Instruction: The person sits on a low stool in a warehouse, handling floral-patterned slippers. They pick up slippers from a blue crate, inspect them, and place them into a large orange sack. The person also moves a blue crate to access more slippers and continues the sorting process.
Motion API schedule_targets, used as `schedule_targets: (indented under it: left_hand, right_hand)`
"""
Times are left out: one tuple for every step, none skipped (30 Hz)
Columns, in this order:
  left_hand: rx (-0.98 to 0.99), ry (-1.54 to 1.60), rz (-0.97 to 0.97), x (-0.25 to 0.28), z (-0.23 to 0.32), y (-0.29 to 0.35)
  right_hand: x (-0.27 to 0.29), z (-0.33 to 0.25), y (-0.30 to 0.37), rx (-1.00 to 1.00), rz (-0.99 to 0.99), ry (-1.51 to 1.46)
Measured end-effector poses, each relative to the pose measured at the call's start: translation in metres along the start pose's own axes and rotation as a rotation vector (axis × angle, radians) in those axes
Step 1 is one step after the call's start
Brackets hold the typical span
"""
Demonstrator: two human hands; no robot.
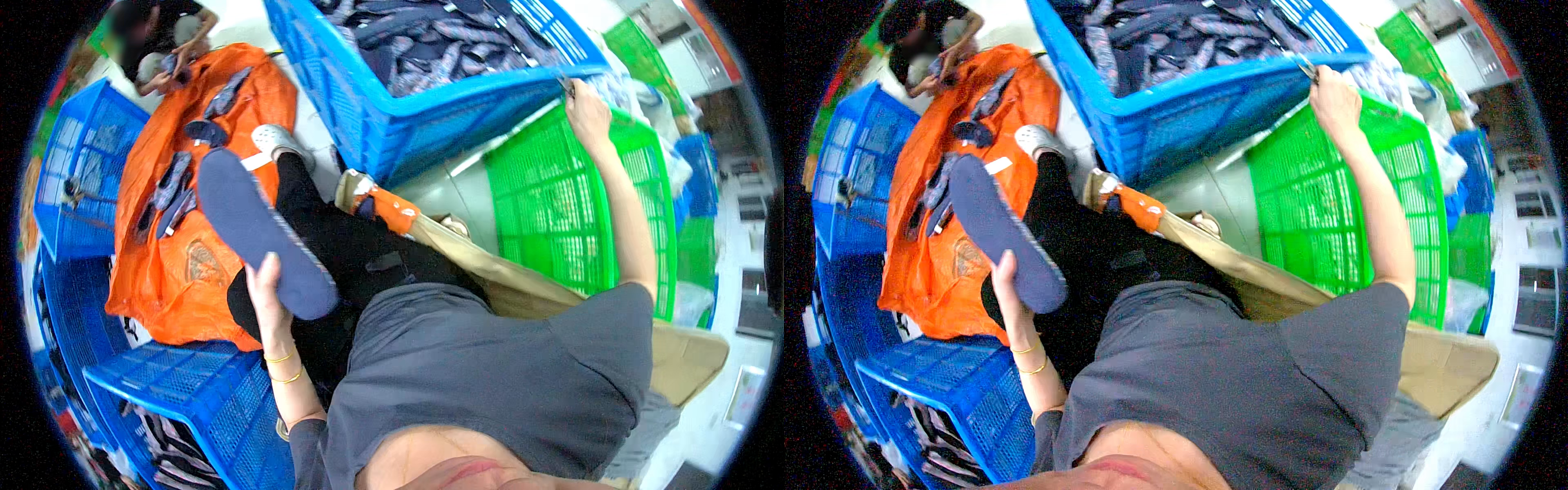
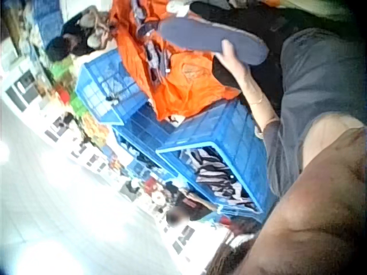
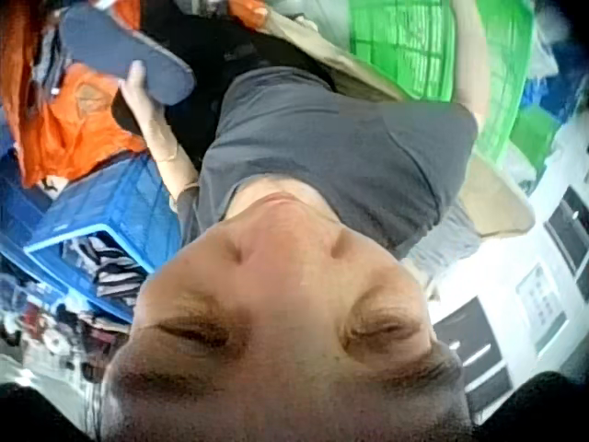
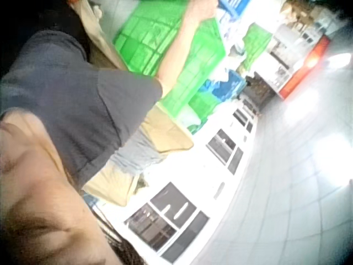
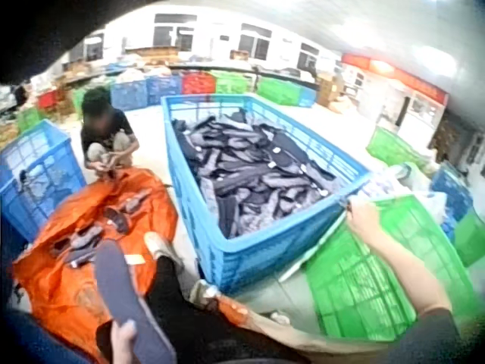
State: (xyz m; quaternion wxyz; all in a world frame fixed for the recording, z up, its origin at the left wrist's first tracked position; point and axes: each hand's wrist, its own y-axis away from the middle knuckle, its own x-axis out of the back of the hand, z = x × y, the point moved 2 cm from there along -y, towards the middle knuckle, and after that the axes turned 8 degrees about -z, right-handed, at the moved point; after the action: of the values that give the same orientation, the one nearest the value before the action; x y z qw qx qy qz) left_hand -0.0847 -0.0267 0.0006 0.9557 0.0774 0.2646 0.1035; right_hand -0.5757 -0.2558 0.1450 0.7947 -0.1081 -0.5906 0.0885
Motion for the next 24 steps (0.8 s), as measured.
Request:
schedule_targets:
  left_hand:
    - [0.005, 0.049, 0.023, -0.002, 0.008, -0.001]
    - [0.039, 0.099, -0.015, 0.008, 0.005, -0.005]
    - [0.062, 0.153, -0.046, 0.017, 0.001, -0.009]
    - [0.029, 0.141, 0.0, 0.018, 0.0, -0.013]
    - [0.011, 0.106, 0.041, 0.017, 0.0, -0.017]
    - [-0.004, 0.069, 0.088, 0.016, 0.0, -0.02]
    - [-0.017, 0.029, 0.139, 0.015, -0.001, -0.022]
    - [-0.003, 0.038, 0.163, 0.026, -0.007, -0.026]
    - [0.012, 0.082, 0.171, 0.029, -0.007, -0.025]
    - [0.027, 0.127, 0.178, 0.031, -0.006, -0.024]
    - [0.044, 0.169, 0.177, 0.033, -0.005, -0.025]
    - [0.056, 0.209, 0.163, 0.039, -0.005, -0.026]
    - [0.067, 0.218, 0.154, 0.04, -0.005, -0.025]
    - [0.081, 0.232, 0.14, 0.039, -0.004, -0.026]
    - [0.083, 0.248, 0.138, 0.039, -0.004, -0.025]
    - [0.068, 0.219, 0.221, 0.045, -0.009, -0.026]
    - [0.079, 0.189, 0.243, 0.05, -0.011, -0.023]
    - [0.095, 0.159, 0.255, 0.053, -0.011, -0.022]
    - [0.109, 0.131, 0.264, 0.055, -0.012, -0.022]
    - [0.116, 0.145, 0.269, 0.056, -0.012, -0.021]
    - [0.106, 0.165, 0.295, 0.052, -0.009, -0.02]
    - [0.097, 0.184, 0.32, 0.045, -0.004, -0.019]
    - [0.092, 0.204, 0.34, 0.041, -0.002, -0.017]
    - [0.123, 0.201, 0.276, 0.053, -0.004, -0.013]
  right_hand:
    - [-0.033, 0.042, 0.001, -0.091, -0.191, 0.24]
    - [-0.065, 0.078, 0.008, -0.079, -0.309, 0.247]
    - [-0.094, 0.109, 0.02, -0.059, -0.418, 0.25]
    - [-0.121, 0.131, 0.038, -0.075, -0.394, 0.248]
    - [-0.142, 0.148, 0.055, -0.085, -0.371, 0.247]
    - [-0.157, 0.161, 0.064, -0.15, -0.355, 0.255]
    - [-0.166, 0.169, 0.071, -0.211, -0.342, 0.261]
    - [-0.167, 0.172, 0.074, -0.204, -0.316, 0.274]
    - [-0.165, 0.174, 0.075, -0.206, -0.289, 0.284]
    - [-0.168, 0.176, 0.074, -0.199, -0.278, 0.306]
    - [-0.172, 0.18, 0.074, -0.201, -0.269, 0.327]
    - [-0.171, 0.182, 0.066, -0.192, -0.263, 0.329]
    - [-0.171, 0.183, 0.063, -0.228, -0.281, 0.322]
    - [-0.169, 0.188, 0.061, -0.263, -0.285, 0.329]
    - [-0.173, 0.192, 0.052, -0.284, -0.28, 0.33]
    - [-0.177, 0.202, 0.051, -0.28, -0.251, 0.308]
    - [-0.183, 0.21, 0.049, -0.264, -0.221, 0.28]
    - [-0.189, 0.22, 0.05, -0.267, -0.224, 0.287]
    - [-0.197, 0.233, 0.05, -0.239, -0.183, 0.292]
    - [-0.206, 0.244, 0.048, -0.28, -0.215, 0.335]
    - [-0.207, 0.251, 0.049, -0.245, -0.184, 0.33]
    - [-0.21, 0.253, 0.045, -0.248, -0.19, 0.342]
    - [-0.211, 0.258, 0.042, -0.257, -0.198, 0.357]
    - [-0.213, 0.262, 0.037, -0.259, -0.186, 0.359]
